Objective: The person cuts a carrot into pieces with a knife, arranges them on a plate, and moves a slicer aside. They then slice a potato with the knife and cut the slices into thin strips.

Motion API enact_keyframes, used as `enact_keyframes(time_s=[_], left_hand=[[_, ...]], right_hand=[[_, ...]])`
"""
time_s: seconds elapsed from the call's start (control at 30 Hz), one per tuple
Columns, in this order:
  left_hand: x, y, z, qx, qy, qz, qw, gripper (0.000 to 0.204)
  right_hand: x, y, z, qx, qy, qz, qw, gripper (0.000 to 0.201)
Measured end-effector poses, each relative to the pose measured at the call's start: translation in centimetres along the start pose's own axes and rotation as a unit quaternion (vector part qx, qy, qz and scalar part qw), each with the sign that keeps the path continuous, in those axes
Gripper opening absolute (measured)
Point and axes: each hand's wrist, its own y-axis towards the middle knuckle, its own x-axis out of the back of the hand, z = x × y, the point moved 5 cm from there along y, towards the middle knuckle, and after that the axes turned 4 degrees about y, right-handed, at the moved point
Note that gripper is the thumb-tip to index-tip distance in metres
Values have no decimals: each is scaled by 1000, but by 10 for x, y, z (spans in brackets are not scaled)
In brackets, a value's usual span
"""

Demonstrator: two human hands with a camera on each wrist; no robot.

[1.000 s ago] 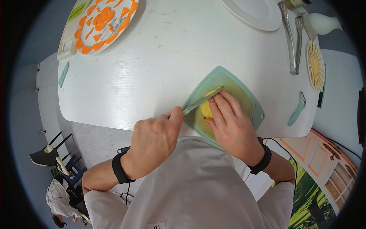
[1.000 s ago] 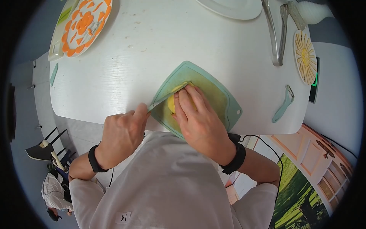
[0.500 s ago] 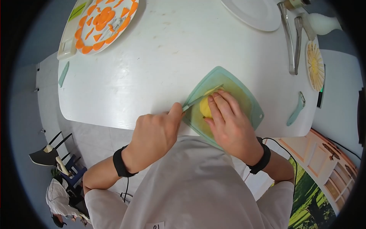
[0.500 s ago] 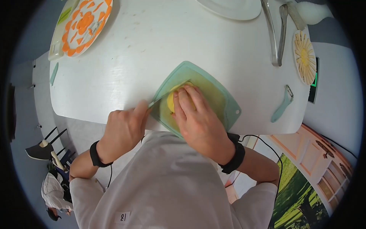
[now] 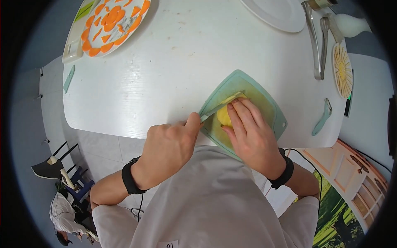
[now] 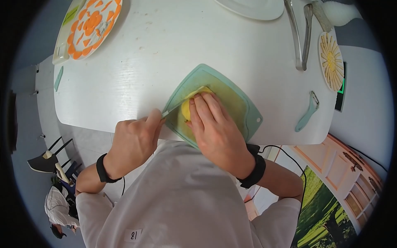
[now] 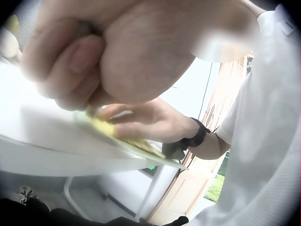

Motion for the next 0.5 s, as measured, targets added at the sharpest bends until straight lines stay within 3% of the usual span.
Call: enact_keyframes(time_s=[0.5], left_hand=[[7, -4, -2, -6, 31, -15, 999, 22]], right_hand=[[1, 1, 1, -5, -6, 5, 1000, 47]])
